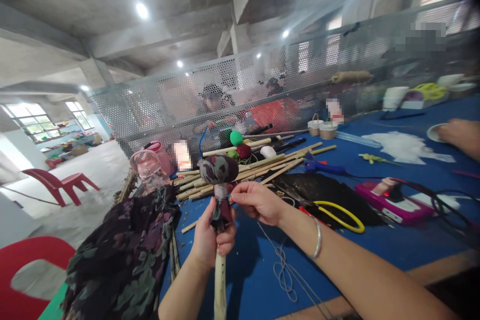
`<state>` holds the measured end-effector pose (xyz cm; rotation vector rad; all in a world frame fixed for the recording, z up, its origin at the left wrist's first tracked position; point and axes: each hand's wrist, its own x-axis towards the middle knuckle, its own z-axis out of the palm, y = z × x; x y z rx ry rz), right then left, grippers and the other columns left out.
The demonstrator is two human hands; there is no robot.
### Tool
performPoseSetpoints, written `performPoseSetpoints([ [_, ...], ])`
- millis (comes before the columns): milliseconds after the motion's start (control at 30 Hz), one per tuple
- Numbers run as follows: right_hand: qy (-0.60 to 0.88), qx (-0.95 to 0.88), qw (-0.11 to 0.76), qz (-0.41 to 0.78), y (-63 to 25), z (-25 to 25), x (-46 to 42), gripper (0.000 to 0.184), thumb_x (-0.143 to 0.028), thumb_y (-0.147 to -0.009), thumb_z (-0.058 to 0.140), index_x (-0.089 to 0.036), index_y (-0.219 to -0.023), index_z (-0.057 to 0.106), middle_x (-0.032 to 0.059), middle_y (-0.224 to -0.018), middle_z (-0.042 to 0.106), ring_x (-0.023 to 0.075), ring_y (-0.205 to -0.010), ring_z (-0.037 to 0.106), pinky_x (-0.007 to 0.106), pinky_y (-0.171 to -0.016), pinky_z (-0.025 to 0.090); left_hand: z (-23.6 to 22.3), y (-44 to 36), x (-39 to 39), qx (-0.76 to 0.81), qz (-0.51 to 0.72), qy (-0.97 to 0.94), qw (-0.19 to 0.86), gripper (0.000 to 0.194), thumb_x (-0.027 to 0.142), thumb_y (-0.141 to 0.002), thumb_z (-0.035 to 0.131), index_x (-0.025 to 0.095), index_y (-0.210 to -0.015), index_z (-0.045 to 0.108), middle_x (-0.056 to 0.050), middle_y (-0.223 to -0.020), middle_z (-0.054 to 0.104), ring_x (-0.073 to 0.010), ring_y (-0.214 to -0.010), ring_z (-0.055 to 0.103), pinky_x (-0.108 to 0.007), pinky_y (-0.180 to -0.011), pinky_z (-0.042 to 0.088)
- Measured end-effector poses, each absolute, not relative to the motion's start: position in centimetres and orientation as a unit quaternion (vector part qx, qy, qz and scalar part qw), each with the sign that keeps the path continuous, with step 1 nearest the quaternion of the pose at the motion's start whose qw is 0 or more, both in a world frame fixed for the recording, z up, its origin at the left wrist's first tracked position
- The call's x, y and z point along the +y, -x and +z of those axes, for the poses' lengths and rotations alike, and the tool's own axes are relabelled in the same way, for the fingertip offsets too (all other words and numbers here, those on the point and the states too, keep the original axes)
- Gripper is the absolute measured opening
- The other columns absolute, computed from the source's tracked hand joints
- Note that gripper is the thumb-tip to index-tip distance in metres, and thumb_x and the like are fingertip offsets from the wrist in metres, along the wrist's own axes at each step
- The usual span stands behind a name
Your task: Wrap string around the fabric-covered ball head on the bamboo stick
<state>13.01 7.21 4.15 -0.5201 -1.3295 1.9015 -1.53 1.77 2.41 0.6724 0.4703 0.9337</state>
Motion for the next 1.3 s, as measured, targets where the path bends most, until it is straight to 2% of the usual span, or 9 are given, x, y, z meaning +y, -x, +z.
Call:
performPoseSetpoints([
  [267,0.194,-0.539,0.401,0.715,-13.0,4.1,7.4,0.034,-0.035,-0.058,0.074,-0.014,-0.067,0.049,-0.0093,-0.046,0.041,0.0001,-0.03,0.023,0.017,-0.029,0.011,2.9,1.7,1.2,0.126,0.37,-0.299,0.871,0.05,0.06,-0.078,0.036,0.013,-0.062,0.048,0.009,-0.037,0.022,-0.0004,-0.026,0.008,-0.011,-0.022,0.013],
  [433,0.165,-0.508,0.288,0.795,-13.8,3.7,7.8,0.029,-0.03,-0.063,0.072,-0.015,-0.075,0.05,-0.0126,-0.04,0.025,0.001,-0.034,0.011,0.016,-0.031,0.006,2.3,1.2,1.3,0.108,0.324,-0.317,0.885,0.053,0.061,-0.078,0.033,0.015,-0.055,0.044,0.008,-0.036,0.021,-0.0011,-0.025,0.01,-0.012,-0.021,0.011],
  [533,0.146,-0.495,0.255,0.818,-14.4,3.1,8.4,0.03,-0.029,-0.061,0.073,-0.014,-0.078,0.053,-0.0126,-0.04,0.024,0.0008,-0.035,0.011,0.016,-0.033,0.005,1.1,0.4,1.7,0.173,0.318,-0.346,0.866,0.06,0.069,-0.074,0.033,0.013,-0.056,0.049,0.006,-0.032,0.027,-0.0029,-0.022,0.018,-0.015,-0.022,0.016],
  [633,0.171,-0.507,0.3,0.789,-14.4,3.0,8.8,0.032,-0.029,-0.061,0.072,-0.013,-0.081,0.054,-0.0104,-0.043,0.034,0.0007,-0.033,0.017,0.017,-0.032,0.007,0.7,0.0,2.2,0.303,0.407,-0.35,0.788,0.061,0.067,-0.073,0.039,0.01,-0.078,0.058,-0.001,-0.042,0.048,-0.0089,-0.03,0.042,-0.019,-0.032,0.033],
  [767,0.23,-0.545,0.341,0.73,-13.5,3.6,8.1,0.033,-0.034,-0.063,0.07,-0.013,-0.083,0.055,-0.0072,-0.047,0.044,0.0011,-0.031,0.024,0.019,-0.031,0.009,2.7,0.6,2.2,0.385,0.565,-0.293,0.668,0.058,0.062,-0.076,0.042,0.02,-0.115,0.048,-0.005,-0.08,0.062,-0.0144,-0.061,0.059,-0.024,-0.054,0.044],
  [833,0.244,-0.556,0.343,0.717,-12.9,3.8,7.4,0.034,-0.035,-0.062,0.07,-0.012,-0.083,0.056,-0.0071,-0.048,0.045,0.0008,-0.031,0.024,0.019,-0.031,0.01,3.7,0.9,1.8,0.388,0.535,-0.314,0.682,0.064,0.067,-0.074,0.039,0.019,-0.115,0.05,-0.006,-0.081,0.061,-0.0156,-0.064,0.058,-0.026,-0.056,0.045],
  [1000,0.27,-0.593,0.335,0.681,-12.2,3.6,6.8,0.032,-0.038,-0.066,0.066,-0.011,-0.079,0.055,-0.0081,-0.046,0.039,0.0014,-0.032,0.023,0.019,-0.031,0.012,3.4,0.9,1.2,0.444,0.492,-0.44,0.606,0.045,0.047,-0.074,0.057,0.018,-0.108,0.055,0.0,-0.072,0.054,-0.0097,-0.056,0.049,-0.021,-0.049,0.042],
  [1167,0.277,-0.648,0.288,0.649,-13.4,3.6,7.7,0.029,-0.041,-0.072,0.06,-0.014,-0.075,0.052,-0.0102,-0.04,0.03,0.0032,-0.031,0.022,0.019,-0.031,0.013,2.7,0.5,1.4,0.439,0.525,-0.514,0.517,0.04,0.042,-0.076,0.057,0.016,-0.106,0.052,0.002,-0.069,0.048,-0.0074,-0.053,0.041,-0.017,-0.042,0.038],
  [1300,0.287,-0.668,0.286,0.624,-14.1,4.5,7.7,0.027,-0.037,-0.07,0.062,-0.015,-0.066,0.048,-0.0099,-0.041,0.032,0.0024,-0.032,0.023,0.018,-0.032,0.014,2.8,0.2,1.6,0.471,0.557,-0.497,0.47,0.037,0.037,-0.073,0.061,0.016,-0.101,0.049,0.004,-0.063,0.046,-0.0061,-0.046,0.039,-0.016,-0.038,0.032],
])
